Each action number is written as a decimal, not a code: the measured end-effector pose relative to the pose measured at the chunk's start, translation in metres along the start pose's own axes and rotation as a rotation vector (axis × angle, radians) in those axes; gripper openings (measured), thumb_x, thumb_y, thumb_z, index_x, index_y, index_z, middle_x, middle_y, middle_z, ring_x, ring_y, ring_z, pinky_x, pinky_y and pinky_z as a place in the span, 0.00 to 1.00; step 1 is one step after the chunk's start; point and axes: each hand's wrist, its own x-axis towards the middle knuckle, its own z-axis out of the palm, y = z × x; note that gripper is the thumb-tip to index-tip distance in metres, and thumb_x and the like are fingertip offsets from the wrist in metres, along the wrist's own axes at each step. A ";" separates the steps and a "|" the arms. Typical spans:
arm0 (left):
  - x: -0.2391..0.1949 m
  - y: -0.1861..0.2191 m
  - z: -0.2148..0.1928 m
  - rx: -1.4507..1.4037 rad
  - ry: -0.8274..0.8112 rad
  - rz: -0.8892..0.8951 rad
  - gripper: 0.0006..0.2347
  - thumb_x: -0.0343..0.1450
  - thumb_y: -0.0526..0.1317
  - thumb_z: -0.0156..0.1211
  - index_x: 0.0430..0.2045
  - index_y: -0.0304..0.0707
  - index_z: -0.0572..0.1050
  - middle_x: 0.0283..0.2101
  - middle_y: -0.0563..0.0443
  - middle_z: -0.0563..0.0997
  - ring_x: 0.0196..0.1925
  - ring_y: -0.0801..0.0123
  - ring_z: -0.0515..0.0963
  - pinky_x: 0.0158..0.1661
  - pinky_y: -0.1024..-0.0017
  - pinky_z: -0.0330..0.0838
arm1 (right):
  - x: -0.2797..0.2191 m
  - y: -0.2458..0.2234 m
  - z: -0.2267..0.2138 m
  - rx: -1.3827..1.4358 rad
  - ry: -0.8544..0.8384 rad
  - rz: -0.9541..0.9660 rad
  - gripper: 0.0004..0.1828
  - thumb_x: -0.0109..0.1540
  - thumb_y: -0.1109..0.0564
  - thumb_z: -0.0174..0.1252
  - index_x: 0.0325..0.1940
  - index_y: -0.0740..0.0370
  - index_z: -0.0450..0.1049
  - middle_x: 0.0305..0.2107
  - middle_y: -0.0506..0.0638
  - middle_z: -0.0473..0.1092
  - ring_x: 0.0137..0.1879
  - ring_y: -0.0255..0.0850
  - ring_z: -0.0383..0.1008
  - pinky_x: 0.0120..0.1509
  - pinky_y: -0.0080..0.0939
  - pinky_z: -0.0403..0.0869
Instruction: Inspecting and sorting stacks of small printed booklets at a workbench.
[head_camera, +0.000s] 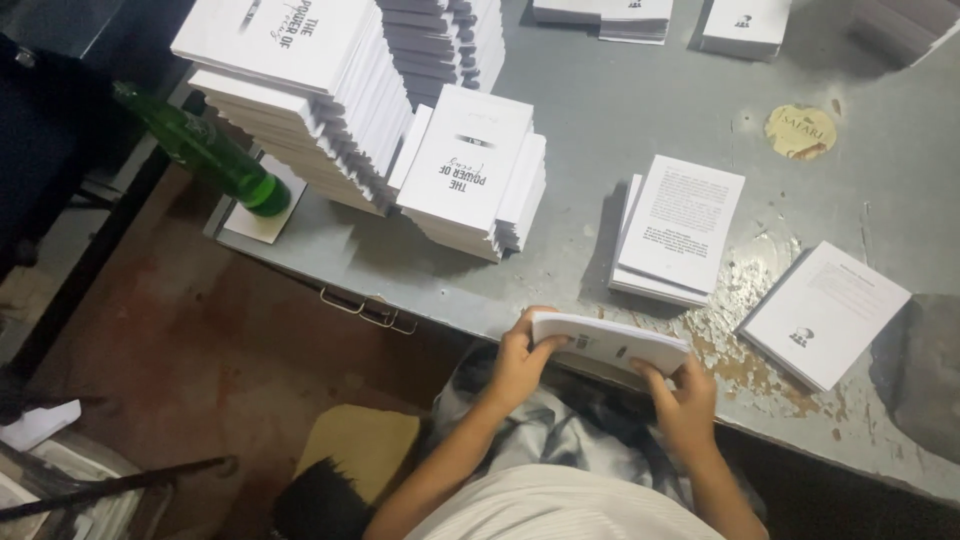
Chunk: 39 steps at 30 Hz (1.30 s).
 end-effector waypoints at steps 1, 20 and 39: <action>-0.001 0.004 0.001 0.001 -0.002 -0.004 0.11 0.69 0.33 0.63 0.44 0.42 0.74 0.42 0.53 0.79 0.48 0.68 0.77 0.49 0.73 0.71 | 0.000 -0.007 -0.004 0.000 0.001 0.004 0.21 0.59 0.61 0.64 0.56 0.69 0.74 0.46 0.60 0.78 0.52 0.51 0.80 0.57 0.45 0.81; -0.027 0.061 -0.018 -0.656 -0.062 -0.062 0.28 0.69 0.56 0.58 0.58 0.38 0.65 0.48 0.46 0.82 0.41 0.67 0.82 0.37 0.76 0.76 | 0.001 -0.134 -0.017 0.250 -0.097 0.401 0.26 0.58 0.69 0.60 0.61 0.67 0.74 0.49 0.64 0.79 0.52 0.56 0.81 0.58 0.54 0.81; 0.008 0.146 -0.034 -0.445 0.538 -0.128 0.20 0.71 0.40 0.67 0.51 0.26 0.70 0.40 0.44 0.80 0.37 0.67 0.82 0.36 0.66 0.86 | 0.020 -0.197 0.067 0.337 -0.016 0.114 0.30 0.63 0.57 0.64 0.66 0.72 0.67 0.44 0.71 0.74 0.43 0.56 0.79 0.43 0.55 0.82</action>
